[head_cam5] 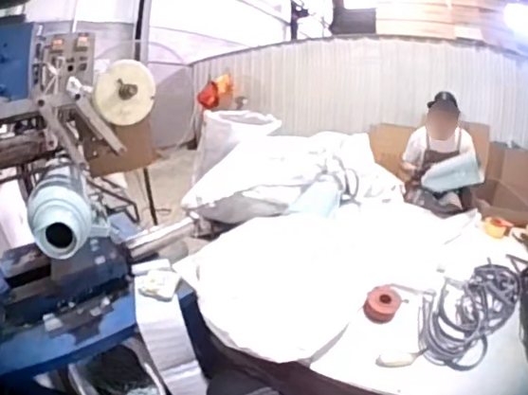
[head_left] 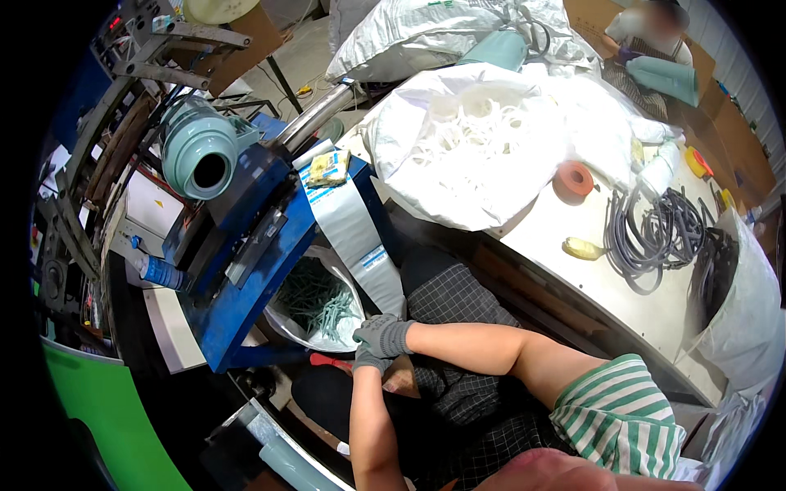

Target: The person assembles light blue kettles by inserting a grey handle into the body and attaching a white circular ring to the top. They then apply a label to the side of the kettle and place the finished unit onto a nearby surface. The process is repeated for multiple kettles in a continuous loop.

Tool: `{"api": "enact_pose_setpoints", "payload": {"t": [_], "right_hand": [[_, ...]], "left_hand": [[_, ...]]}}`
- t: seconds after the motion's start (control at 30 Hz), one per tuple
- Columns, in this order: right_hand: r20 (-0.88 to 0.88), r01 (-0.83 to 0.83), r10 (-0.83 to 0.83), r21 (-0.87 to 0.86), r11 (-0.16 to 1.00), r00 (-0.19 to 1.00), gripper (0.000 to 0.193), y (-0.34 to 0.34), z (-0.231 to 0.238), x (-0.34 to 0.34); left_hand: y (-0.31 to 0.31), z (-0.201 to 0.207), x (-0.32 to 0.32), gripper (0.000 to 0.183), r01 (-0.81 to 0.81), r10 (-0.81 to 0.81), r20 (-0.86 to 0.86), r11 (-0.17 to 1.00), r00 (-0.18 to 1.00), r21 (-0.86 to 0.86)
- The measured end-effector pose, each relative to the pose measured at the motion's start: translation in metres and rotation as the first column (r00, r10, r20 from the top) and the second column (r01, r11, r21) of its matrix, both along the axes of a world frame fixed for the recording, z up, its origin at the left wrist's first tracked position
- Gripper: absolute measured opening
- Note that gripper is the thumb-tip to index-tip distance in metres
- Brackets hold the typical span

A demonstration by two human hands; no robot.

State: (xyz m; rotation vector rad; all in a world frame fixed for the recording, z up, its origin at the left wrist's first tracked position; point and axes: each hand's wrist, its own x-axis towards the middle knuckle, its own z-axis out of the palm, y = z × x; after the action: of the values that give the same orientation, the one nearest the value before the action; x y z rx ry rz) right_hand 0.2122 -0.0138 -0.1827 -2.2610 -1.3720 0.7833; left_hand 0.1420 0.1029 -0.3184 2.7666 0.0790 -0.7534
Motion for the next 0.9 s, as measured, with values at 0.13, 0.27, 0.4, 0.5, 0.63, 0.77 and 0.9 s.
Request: {"api": "enact_pose_setpoints", "payload": {"t": [0.13,0.27,0.4,0.5,0.63,0.77,0.9], "right_hand": [[-0.022,-0.011,0.011,-0.030,0.999,1.000,0.042,-0.002,0.008,0.000],[0.000,-0.014,0.014,-0.014,1.000,1.000,0.042,-0.002,0.004,0.000],[-0.018,-0.016,0.015,-0.030,0.999,1.000,0.042,-0.001,0.006,0.000],[-0.003,-0.023,0.023,-0.032,0.999,1.000,0.042,-0.001,0.003,0.002],[-0.008,-0.022,0.021,-0.036,0.999,1.000,0.043,0.001,0.001,0.001],[0.020,-0.023,0.023,0.044,0.999,1.000,0.043,0.009,-0.017,0.000],[0.014,-0.008,0.008,0.016,1.000,1.000,0.041,0.005,-0.015,-0.004]], "left_hand": [[0.000,0.003,-0.001,0.050,0.004,-0.004,-0.005,1.000,1.000,-0.002],[-0.001,0.006,-0.002,0.049,0.010,-0.010,-0.002,1.000,1.000,-0.009],[0.000,0.005,-0.005,0.048,0.007,-0.007,0.005,1.000,1.000,-0.019],[-0.003,0.000,-0.004,0.048,0.017,-0.016,0.011,0.999,1.000,-0.031],[0.000,-0.015,-0.009,0.047,0.008,-0.007,0.028,0.998,1.000,-0.056],[0.007,-0.014,-0.010,0.046,0.068,-0.060,0.096,0.995,0.994,-0.075],[-0.010,0.024,-0.003,0.049,0.079,-0.079,0.001,0.997,0.997,0.020]]}}
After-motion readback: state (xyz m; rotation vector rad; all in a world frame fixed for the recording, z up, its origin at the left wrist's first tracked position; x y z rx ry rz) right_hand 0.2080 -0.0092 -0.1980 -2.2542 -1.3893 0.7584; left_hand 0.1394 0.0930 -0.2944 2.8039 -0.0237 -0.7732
